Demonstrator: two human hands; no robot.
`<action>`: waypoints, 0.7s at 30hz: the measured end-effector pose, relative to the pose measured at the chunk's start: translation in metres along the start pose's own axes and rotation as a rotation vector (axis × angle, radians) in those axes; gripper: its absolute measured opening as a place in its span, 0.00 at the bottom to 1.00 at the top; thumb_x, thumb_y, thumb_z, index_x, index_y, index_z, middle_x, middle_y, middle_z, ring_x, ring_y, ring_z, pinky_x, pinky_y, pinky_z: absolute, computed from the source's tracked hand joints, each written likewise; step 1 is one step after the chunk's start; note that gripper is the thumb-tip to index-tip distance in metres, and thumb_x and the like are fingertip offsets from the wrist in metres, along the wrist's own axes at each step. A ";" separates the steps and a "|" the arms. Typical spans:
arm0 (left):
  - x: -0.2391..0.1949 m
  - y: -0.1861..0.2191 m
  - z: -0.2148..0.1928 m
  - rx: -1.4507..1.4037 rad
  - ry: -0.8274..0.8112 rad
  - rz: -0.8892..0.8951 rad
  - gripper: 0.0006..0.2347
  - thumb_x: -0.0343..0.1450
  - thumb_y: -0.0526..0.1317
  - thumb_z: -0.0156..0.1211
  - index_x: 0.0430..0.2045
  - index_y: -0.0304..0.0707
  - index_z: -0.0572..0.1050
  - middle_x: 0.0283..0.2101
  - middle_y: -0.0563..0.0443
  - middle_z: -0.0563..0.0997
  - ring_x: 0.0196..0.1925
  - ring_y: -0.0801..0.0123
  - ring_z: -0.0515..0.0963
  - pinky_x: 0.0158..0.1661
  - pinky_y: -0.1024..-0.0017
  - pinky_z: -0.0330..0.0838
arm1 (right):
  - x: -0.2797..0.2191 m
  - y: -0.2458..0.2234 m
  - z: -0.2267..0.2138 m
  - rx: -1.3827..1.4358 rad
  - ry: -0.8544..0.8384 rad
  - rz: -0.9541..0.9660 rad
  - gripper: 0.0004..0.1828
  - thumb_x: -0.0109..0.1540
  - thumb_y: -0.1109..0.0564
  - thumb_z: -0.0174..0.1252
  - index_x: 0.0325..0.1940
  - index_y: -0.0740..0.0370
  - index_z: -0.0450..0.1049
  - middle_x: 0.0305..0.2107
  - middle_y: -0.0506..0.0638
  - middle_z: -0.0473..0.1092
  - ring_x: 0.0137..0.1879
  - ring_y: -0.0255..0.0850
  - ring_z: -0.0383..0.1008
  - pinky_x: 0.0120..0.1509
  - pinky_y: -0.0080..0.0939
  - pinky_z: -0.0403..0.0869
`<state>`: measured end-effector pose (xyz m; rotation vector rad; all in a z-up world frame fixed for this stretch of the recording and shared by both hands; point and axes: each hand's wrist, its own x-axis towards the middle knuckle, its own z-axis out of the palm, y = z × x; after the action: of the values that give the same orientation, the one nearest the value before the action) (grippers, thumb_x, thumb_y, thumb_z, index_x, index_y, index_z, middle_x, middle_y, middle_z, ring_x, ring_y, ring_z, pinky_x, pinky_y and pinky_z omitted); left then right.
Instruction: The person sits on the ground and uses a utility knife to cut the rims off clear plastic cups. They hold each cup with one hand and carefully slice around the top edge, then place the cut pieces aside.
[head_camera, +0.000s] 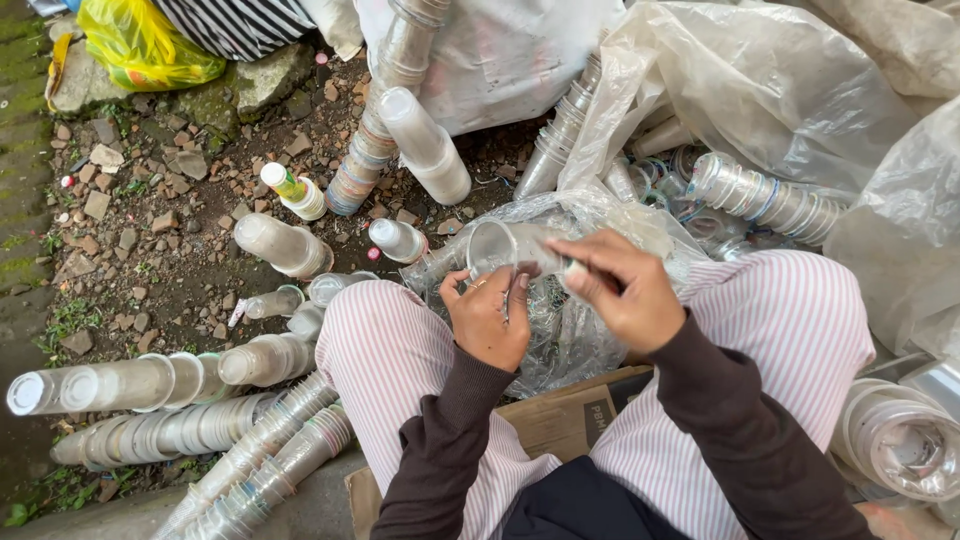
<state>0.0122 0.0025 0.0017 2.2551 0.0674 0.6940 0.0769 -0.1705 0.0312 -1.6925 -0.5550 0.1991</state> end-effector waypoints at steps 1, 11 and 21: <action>0.003 0.002 -0.003 0.003 0.007 -0.004 0.07 0.76 0.39 0.54 0.32 0.49 0.80 0.29 0.59 0.85 0.40 0.66 0.85 0.60 0.59 0.54 | -0.002 -0.004 0.005 0.000 -0.008 -0.002 0.17 0.65 0.59 0.57 0.58 0.64 0.77 0.36 0.61 0.72 0.31 0.41 0.71 0.32 0.38 0.75; -0.005 -0.012 0.003 -0.052 -0.024 0.009 0.09 0.74 0.34 0.54 0.21 0.42 0.72 0.15 0.53 0.76 0.23 0.59 0.80 0.60 0.56 0.56 | -0.010 0.013 0.020 -0.439 0.033 -0.297 0.17 0.60 0.52 0.67 0.48 0.62 0.75 0.38 0.53 0.75 0.44 0.50 0.80 0.51 0.48 0.78; -0.013 -0.017 0.013 0.029 -0.003 0.059 0.10 0.70 0.32 0.58 0.16 0.45 0.74 0.10 0.58 0.73 0.15 0.65 0.76 0.59 0.58 0.59 | -0.004 0.008 0.035 -0.481 0.118 -0.351 0.13 0.63 0.52 0.65 0.42 0.64 0.73 0.36 0.53 0.72 0.44 0.53 0.79 0.46 0.46 0.78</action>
<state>0.0107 0.0023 -0.0233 2.2937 0.0100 0.7250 0.0607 -0.1424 0.0155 -2.0147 -0.8464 -0.3096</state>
